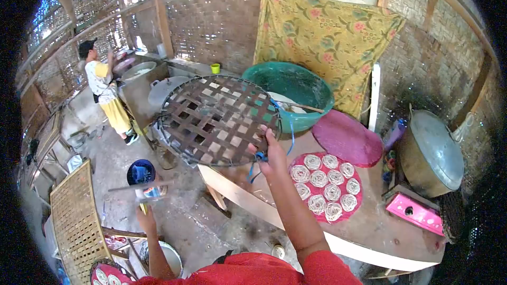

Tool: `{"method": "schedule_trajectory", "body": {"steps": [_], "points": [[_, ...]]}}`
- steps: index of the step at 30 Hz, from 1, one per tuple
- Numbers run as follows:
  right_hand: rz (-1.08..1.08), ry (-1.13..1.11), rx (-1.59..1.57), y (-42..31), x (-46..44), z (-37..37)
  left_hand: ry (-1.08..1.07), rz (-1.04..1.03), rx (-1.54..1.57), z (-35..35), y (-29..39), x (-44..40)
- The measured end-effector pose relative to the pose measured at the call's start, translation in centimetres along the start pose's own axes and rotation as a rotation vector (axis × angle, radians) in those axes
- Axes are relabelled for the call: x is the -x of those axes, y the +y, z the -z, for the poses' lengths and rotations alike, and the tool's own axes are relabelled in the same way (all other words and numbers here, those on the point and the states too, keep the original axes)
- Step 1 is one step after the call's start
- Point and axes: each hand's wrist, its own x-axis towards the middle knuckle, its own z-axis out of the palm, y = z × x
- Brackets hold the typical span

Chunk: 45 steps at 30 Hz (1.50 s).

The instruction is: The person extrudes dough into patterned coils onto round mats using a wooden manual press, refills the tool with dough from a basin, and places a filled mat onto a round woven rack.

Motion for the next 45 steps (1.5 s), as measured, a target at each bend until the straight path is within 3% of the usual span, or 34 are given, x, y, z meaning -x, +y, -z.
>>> {"method": "schedule_trajectory", "body": {"steps": [3, 6, 9, 10, 14, 17, 25, 27, 34, 40, 43, 45], "points": [[0.027, -0.017, 0.031, 1.1, -2.3, -1.3, 0.042, 0.014, -0.052, 1.1, -6.0, 2.8], [-0.065, 0.024, 0.038, 2.0, -4.3, 0.4, -0.037, 0.095, -0.01, 2.3, -7.6, 5.9], [-0.052, 0.071, 0.207, 3.0, -2.9, 0.9, 0.038, 0.043, -0.03, 1.9, -8.8, 8.3], [-0.076, 0.067, 0.232, 3.7, -2.5, 1.6, -0.058, 0.147, -0.033, 3.1, -6.2, 8.8], [-0.158, 0.059, 0.158, 6.2, -0.8, 0.5, -0.078, 0.052, -0.084, 2.1, -7.3, 8.8], [-0.14, -0.019, 0.106, 6.9, 0.2, -2.5, -0.177, 0.159, -0.036, 2.4, -5.6, 7.9], [0.013, -0.048, -0.002, 6.1, -1.8, -6.9, -0.066, -0.061, -0.07, 0.6, -5.6, 5.6], [0.007, 0.01, 0.042, 5.8, -1.7, -6.1, -0.136, 0.03, 0.173, 0.8, -4.6, 6.1], [-0.115, 0.09, -0.025, 4.4, 1.9, -2.8, -0.196, 0.075, 0.014, 1.8, -3.6, 7.0], [-0.067, 0.164, -0.065, 5.8, 2.1, -2.0, -0.165, -0.036, 0.06, 0.5, -5.4, 6.4], [-0.031, 0.284, -0.039, 8.1, 0.8, -0.8, -0.212, -0.022, 0.104, -0.4, -5.7, 5.9], [-0.029, 0.363, -0.047, 9.3, 0.8, 0.1, -0.176, -0.125, 0.114, -1.6, -7.1, 5.9]]}}
